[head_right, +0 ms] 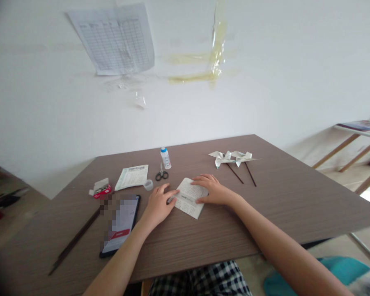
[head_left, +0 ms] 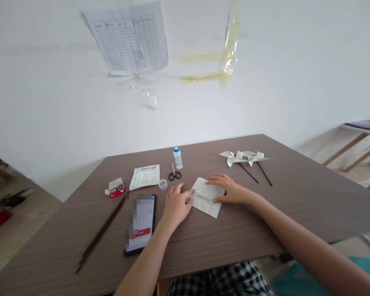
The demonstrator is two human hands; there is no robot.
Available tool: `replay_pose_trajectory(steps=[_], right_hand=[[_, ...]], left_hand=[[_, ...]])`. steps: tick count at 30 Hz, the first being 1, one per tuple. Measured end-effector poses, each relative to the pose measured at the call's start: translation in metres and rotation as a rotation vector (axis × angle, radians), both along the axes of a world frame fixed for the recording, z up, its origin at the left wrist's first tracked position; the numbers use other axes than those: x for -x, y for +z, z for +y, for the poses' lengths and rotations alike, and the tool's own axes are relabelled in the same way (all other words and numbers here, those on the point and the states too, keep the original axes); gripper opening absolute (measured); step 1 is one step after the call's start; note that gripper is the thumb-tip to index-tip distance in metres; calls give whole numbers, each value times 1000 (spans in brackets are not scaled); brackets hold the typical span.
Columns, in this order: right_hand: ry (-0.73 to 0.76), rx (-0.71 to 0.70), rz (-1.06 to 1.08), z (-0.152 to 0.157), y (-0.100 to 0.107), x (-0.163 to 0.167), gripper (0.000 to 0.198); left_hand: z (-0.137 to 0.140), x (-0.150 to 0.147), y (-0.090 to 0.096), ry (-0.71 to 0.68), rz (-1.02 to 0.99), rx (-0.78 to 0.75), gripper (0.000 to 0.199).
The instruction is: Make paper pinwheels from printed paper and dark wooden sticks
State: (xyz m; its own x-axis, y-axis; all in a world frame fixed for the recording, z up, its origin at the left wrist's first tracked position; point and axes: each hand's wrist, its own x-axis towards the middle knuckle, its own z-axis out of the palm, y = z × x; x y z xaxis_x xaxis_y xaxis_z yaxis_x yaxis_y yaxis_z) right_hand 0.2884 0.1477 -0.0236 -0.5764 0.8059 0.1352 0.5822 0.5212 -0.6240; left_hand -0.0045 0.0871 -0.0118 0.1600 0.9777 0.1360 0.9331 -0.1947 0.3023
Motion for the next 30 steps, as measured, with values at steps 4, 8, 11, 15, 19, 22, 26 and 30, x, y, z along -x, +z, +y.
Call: replay_pose_trajectory(steps=[4, 8, 11, 15, 19, 22, 26, 30], right_hand=[[25, 26, -31, -7, 1, 9, 68], [42, 62, -86, -11, 2, 13, 63], [32, 68, -104, -11, 2, 14, 64], [15, 52, -113, -8, 0, 14, 61], [-23, -2, -67, -5, -2, 14, 55], [-34, -49, 12, -4, -3, 12, 45], [-33, -127, 94, -1, -6, 11, 37], [-38, -177, 137, 3, -12, 9, 33]], left_hand=[[0, 1, -2, -4, 5, 0, 40], [-1, 2, 1, -14, 13, 7, 41], [-1, 3, 10, -26, 43, 23, 42], [3, 5, 33, -42, 125, 76, 35], [18, 9, 60, 31, 205, 93, 34], [37, 14, 75, 95, 232, 63, 35], [64, 21, 81, 173, 265, 65, 30], [83, 23, 75, 222, 277, 95, 24]])
